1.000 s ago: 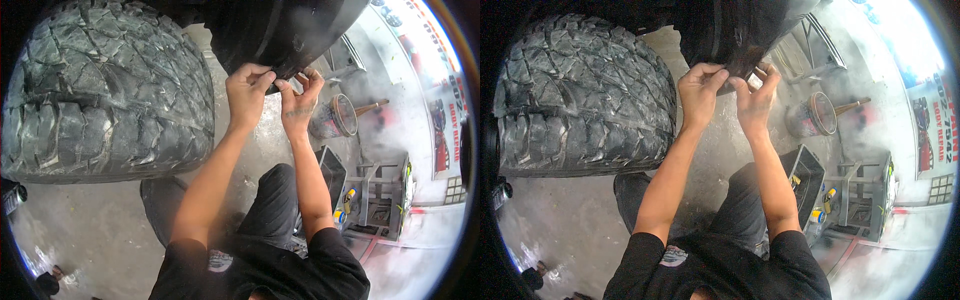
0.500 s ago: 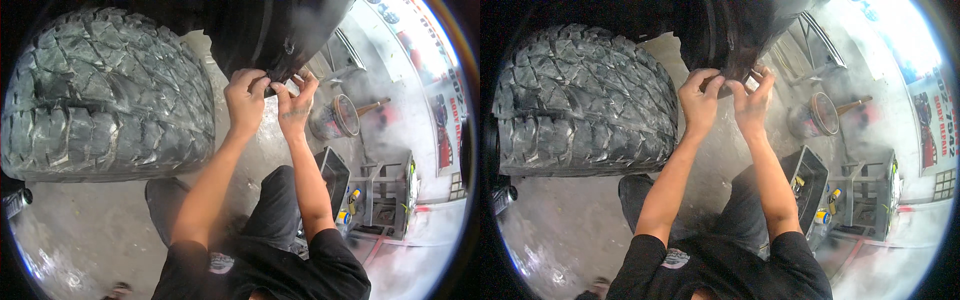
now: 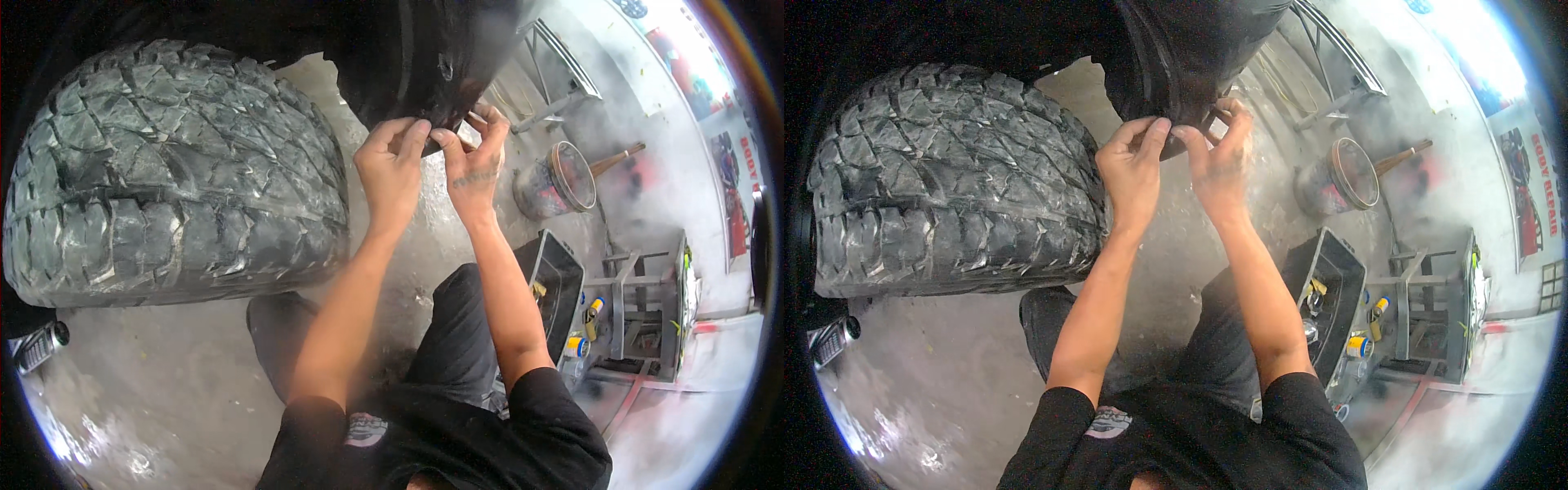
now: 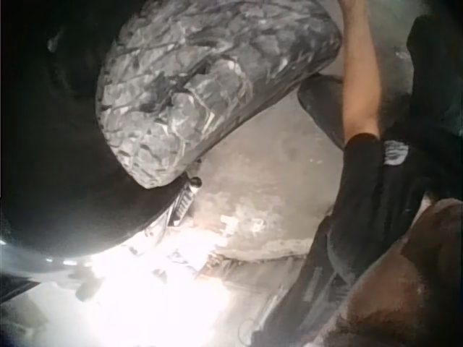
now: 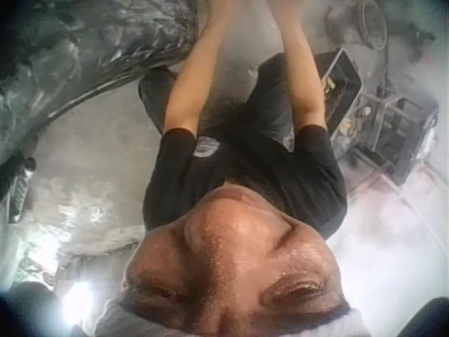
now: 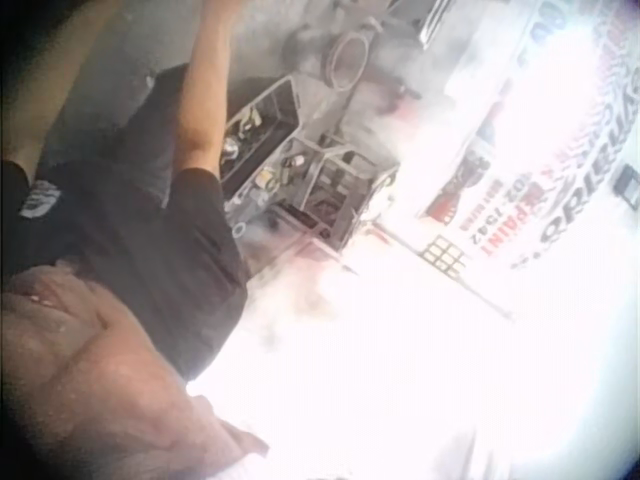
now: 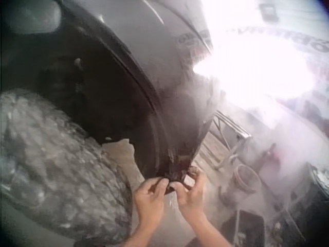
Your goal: The person aligns and presses a black plastic trim piece onto a car fender by hand, then retrieves small fasteners from a tray and installs them by hand to secure the trim to the wheel well.
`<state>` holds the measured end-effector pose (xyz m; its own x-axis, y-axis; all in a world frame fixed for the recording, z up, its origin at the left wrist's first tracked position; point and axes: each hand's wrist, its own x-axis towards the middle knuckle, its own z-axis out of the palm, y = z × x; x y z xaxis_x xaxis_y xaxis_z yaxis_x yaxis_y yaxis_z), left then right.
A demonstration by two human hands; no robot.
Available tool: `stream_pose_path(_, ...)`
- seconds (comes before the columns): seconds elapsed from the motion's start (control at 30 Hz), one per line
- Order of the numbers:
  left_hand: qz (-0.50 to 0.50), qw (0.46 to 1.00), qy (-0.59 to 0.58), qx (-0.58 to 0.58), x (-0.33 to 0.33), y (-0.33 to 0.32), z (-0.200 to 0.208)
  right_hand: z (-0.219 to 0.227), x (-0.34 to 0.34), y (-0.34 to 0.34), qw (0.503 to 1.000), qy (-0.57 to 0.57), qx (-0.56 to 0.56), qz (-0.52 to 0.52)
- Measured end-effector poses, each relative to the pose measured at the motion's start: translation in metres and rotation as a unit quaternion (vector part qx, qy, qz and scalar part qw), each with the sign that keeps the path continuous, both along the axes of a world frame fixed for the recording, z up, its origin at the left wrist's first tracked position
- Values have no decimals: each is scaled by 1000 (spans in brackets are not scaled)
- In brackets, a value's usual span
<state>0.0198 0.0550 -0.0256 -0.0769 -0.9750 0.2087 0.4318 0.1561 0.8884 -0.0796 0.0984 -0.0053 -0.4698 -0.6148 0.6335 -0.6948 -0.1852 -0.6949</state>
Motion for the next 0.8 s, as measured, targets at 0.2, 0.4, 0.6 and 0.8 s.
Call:
stream_pose_path(0.2, 61, 991, -96, -73, -1, -6, 7, -4, -1, 0, 1000, 10, -18, 4)
stream_pose_path(0.4, 129, 969, -81, -197, -11, -14, -12, -5, 0, -2, 999, 15, -34, 4)
stream_pose_path(0.6, 4, 1000, 7, 11, -4, -2, 1, -5, 0, -3, 999, 5, -35, 3)
stream_pose_path(0.8, 4, 998, -19, -58, -2, -11, -3, -2, 4, -3, 999, 10, -33, -3)
